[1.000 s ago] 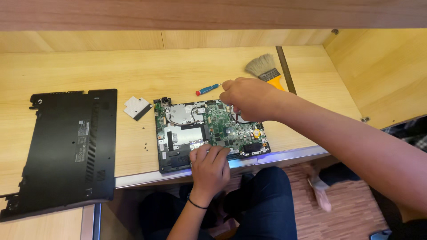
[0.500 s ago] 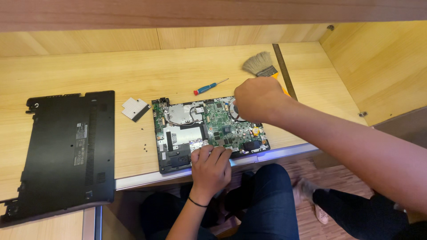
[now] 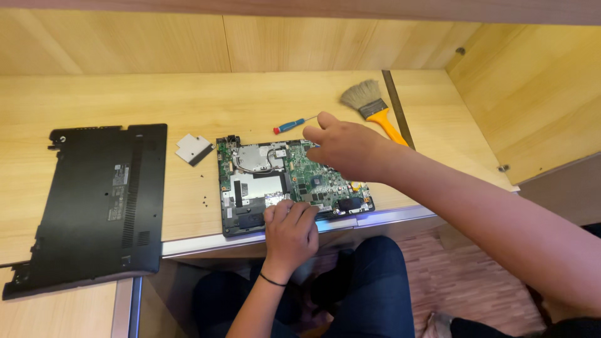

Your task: The person uses a screwdriver to remove screws from the internal components of a disassembled laptop motherboard. They carefully unscrew various parts, including the fan and other hardware, while the laptop casing and other tools rest on the wooden desk.

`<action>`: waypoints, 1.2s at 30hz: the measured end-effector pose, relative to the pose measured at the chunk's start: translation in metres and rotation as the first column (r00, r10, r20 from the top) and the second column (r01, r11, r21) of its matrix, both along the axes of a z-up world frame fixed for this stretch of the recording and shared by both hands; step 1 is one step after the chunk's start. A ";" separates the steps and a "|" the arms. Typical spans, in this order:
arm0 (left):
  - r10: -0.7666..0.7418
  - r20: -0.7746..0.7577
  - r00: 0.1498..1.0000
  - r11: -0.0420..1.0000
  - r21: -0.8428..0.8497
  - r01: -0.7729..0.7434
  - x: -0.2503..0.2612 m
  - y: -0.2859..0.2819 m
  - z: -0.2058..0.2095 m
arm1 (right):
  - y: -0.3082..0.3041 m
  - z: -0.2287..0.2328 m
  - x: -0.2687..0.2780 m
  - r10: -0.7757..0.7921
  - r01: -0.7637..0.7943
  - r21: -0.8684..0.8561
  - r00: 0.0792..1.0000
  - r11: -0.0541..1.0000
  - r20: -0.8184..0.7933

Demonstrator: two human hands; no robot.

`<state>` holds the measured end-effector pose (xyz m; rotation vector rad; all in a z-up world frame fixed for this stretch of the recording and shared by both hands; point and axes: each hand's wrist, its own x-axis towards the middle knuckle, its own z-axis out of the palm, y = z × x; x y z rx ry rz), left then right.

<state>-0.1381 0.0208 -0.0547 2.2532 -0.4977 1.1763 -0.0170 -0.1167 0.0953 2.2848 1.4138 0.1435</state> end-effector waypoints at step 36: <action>-0.685 -0.454 0.569 0.687 -0.663 0.298 0.119 -0.014 0.064 | -0.061 -0.018 -0.003 -0.126 0.511 0.833 0.859 0.211 -0.495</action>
